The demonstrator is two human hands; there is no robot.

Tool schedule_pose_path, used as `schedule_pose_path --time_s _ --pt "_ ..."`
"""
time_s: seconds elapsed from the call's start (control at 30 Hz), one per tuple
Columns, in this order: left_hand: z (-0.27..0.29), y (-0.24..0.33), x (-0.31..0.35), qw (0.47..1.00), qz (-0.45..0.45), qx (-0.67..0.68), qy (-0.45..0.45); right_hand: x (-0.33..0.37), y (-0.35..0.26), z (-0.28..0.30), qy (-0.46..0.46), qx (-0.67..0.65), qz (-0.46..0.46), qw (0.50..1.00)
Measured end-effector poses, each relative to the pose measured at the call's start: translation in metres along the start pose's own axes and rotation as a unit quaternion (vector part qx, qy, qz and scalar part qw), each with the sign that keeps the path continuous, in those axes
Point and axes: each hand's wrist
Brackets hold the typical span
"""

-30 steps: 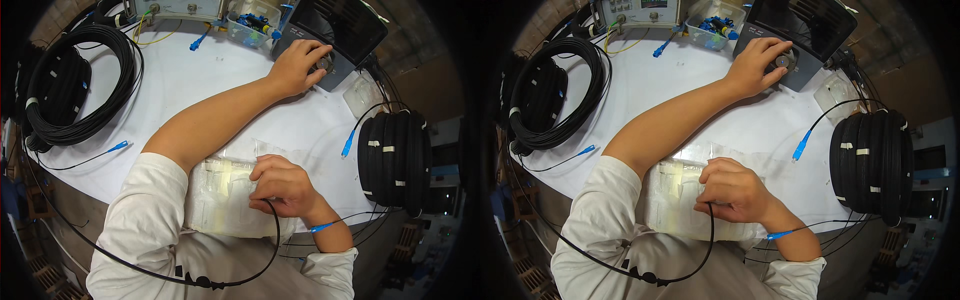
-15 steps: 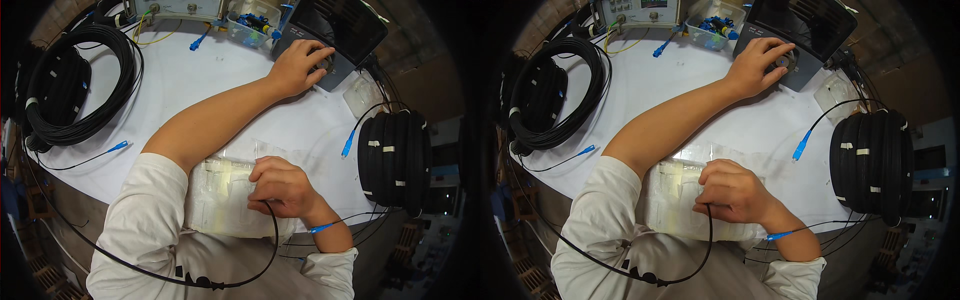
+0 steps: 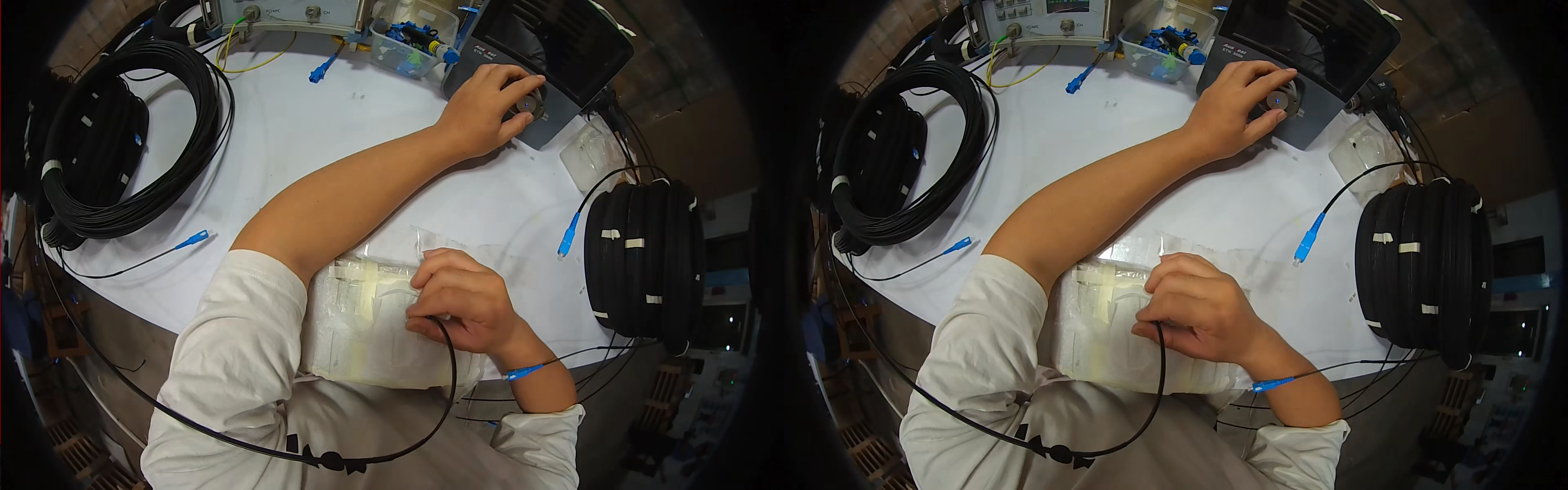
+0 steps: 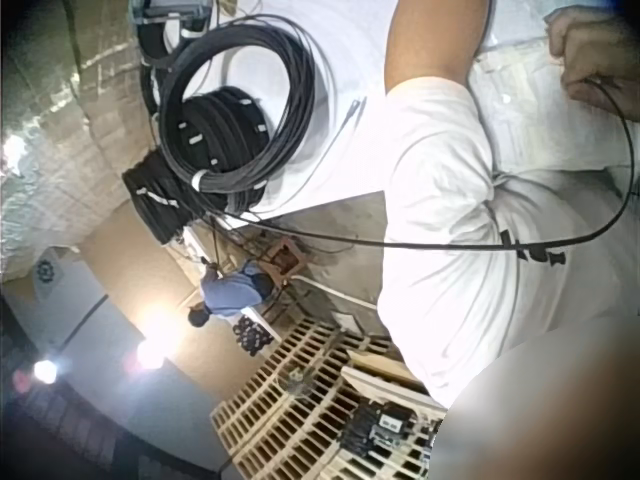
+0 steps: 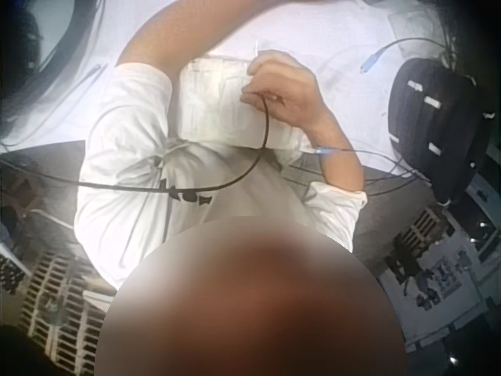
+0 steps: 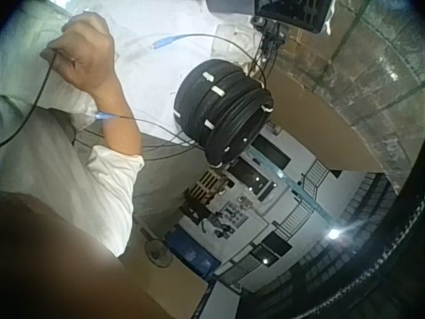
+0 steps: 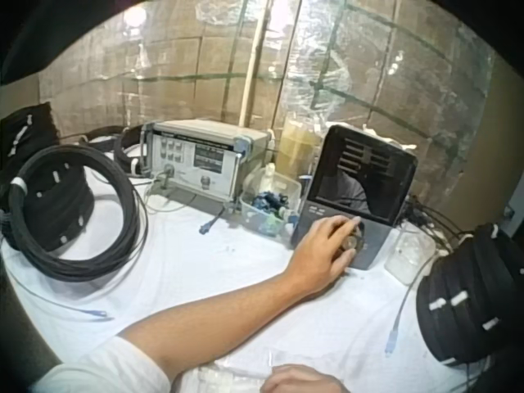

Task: Inspecting the end-face of a fiber optic connector using a digital microscope and adjusting the focus.

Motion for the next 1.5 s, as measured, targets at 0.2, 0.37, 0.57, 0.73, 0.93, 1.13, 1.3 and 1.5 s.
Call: schedule_pose_path --time_s 0.2,0.37,0.57,0.73,0.93,1.13,1.3,1.5 --pt "-0.0027 -0.0016 0.0002 1.0 0.014 0.02 0.018 0.0012 0.0005 0.0004 -0.023 -0.02 0.01 0.999" --pt "-0.0009 -0.001 0.0 1.0 0.001 0.001 0.0 0.0007 0.0006 -0.001 -0.009 0.008 0.003 1.0" --pt "-0.0026 -0.002 0.0004 0.999 0.02 0.018 0.018 0.0 0.0005 -0.0009 -0.007 -0.001 0.009 1.0" --pt "-0.0011 -0.0002 0.0003 1.0 0.004 0.003 0.003 0.0013 0.0008 -0.0008 -0.011 -0.009 0.009 1.0" --pt "-0.0024 -0.0006 0.0008 0.999 0.024 0.024 0.014 0.0012 0.0013 -0.0012 -0.007 0.002 0.005 1.0" --pt "-0.0008 0.0002 -0.0003 1.0 0.006 0.002 -0.001 0.0007 0.0011 0.0005 -0.016 -0.011 0.014 1.0" --pt "-0.0019 -0.0007 -0.0011 1.0 0.012 0.006 0.004 0.0017 0.0011 -0.0011 -0.003 0.013 0.01 1.0" --pt "-0.0019 -0.0013 0.0004 1.0 0.018 0.014 0.009 0.0011 -0.0006 -0.0013 -0.012 -0.004 0.018 1.0"
Point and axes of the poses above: each hand's wrist, its own x-axis away from the middle knuckle, its own z-axis out of the back of the hand, y = z × x, and after that the axes turned 7 degrees about z, right-handed
